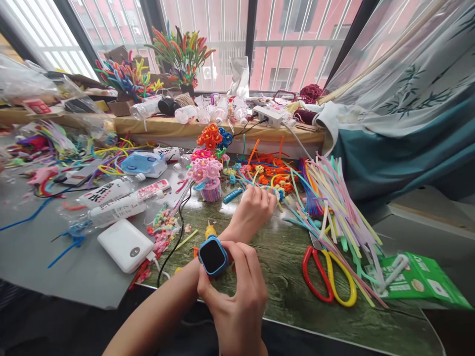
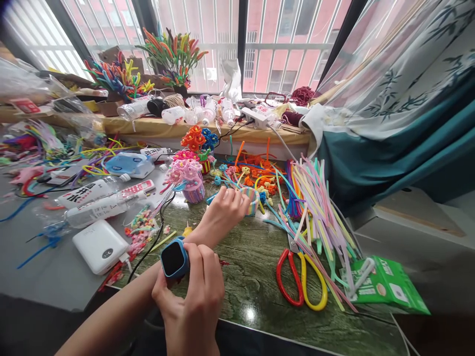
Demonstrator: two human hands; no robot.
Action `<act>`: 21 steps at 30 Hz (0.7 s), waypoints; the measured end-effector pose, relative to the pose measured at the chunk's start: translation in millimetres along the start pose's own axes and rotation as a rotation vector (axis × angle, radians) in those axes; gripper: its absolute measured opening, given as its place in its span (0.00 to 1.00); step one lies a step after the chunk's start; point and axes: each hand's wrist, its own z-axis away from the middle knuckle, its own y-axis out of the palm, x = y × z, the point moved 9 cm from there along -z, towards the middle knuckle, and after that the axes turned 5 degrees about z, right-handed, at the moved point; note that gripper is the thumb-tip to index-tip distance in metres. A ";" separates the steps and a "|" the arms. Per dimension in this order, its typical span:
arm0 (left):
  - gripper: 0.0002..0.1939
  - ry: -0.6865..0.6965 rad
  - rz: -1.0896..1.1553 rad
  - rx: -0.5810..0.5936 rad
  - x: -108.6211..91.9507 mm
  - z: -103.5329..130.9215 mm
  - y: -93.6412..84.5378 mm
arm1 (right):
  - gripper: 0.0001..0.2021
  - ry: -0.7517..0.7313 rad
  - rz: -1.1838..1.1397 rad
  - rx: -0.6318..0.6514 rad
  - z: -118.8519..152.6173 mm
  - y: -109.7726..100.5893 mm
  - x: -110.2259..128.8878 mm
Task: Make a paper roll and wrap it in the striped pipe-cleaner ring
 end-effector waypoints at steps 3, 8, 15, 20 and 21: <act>0.15 0.016 -0.001 -0.004 -2.6 -0.3 0.1 | 0.18 -0.023 -0.006 0.008 -2.8 -3.7 2.2; 0.16 0.039 -0.018 -0.005 -2.9 -0.1 -5.0 | 0.17 0.107 -0.183 0.123 -12.3 -11.8 -15.6; 0.13 0.097 -0.042 -0.051 -20.4 5.2 -15.6 | 0.23 0.605 -0.457 -0.349 -11.3 -55.3 -128.2; 0.10 0.183 -0.003 -0.153 -44.6 8.2 -33.2 | 0.24 0.733 -0.882 -0.132 -18.4 -28.0 -151.8; 0.09 0.208 0.015 -0.173 -50.1 9.1 -36.6 | 0.23 0.720 -0.956 -0.081 -20.3 -23.5 -147.9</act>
